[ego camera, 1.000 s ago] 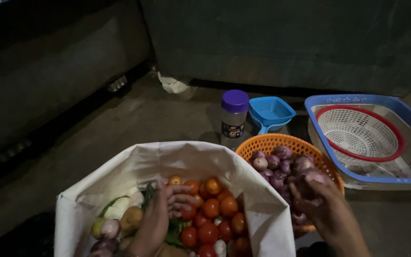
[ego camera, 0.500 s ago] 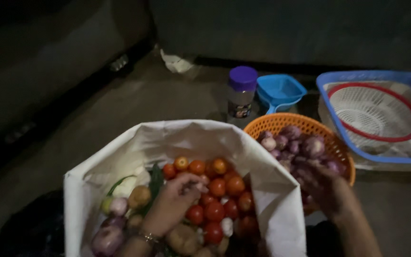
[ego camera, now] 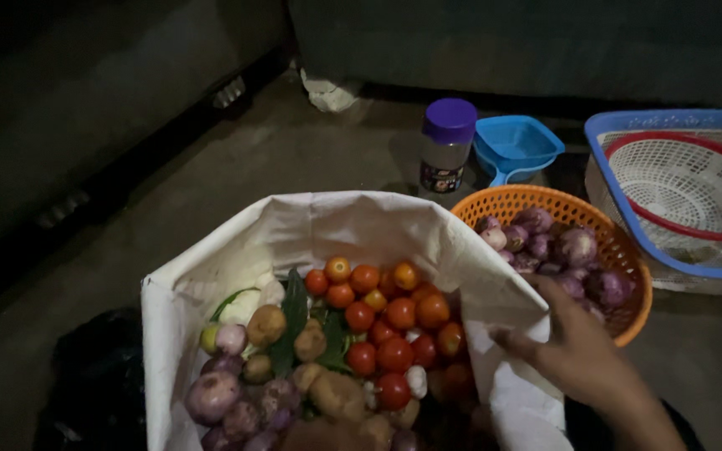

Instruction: The person sorts red onions from a white sack containing mixed vegetables, including tomatoes and potatoes. They peel the dry outer layers of the onions by hand and place the cleaned onions into an orange basket.

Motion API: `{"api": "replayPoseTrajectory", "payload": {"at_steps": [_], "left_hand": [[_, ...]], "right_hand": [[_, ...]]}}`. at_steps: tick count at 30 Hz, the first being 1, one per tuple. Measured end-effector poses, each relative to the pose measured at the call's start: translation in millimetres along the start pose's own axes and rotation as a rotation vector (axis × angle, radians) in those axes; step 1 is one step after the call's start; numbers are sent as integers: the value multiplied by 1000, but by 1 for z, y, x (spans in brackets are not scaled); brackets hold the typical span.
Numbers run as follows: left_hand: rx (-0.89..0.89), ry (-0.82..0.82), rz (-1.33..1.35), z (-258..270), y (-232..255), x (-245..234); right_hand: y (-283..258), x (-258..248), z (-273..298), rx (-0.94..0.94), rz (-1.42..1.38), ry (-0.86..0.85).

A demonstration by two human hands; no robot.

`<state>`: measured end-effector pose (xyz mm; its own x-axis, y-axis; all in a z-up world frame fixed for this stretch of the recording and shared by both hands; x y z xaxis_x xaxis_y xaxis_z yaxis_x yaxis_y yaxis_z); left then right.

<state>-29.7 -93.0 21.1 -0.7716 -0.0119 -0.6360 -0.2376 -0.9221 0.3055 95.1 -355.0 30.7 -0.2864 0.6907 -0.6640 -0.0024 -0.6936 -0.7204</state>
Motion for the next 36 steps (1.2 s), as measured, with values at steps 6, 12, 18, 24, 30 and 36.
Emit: {"api": "replayPoseTrajectory", "payload": {"at_steps": [6, 12, 18, 24, 30, 36], "left_hand": [[-61, -80, -88, 15, -19, 20], [-73, -116, -116, 20, -15, 26], [-64, -95, -131, 16, -17, 11], [-57, -48, -101, 28, -19, 1], [-57, 1, -63, 31, -22, -4], [-33, 65, 3, 32, -24, -7]], "right_hand": [[7, -5, 0, -233, -476, 17], [19, -5, -3, -229, -400, -6], [29, -1, -7, -162, -344, -37], [29, -4, -6, -190, -293, 4], [28, -3, -8, -206, -299, -20], [37, 0, -8, -50, -344, -49]]}}
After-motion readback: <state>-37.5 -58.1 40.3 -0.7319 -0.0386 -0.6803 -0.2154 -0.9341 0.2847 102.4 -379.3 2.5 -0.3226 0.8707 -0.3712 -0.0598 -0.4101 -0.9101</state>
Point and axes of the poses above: each hand's wrist, its own z-axis away from the middle knuckle, its own x-axis out of the palm, y = z × x, the point moved 7 cm from there along -z, towards the middle knuckle, and after that the axes turned 7 degrees about -y, right-handed, at the moved point
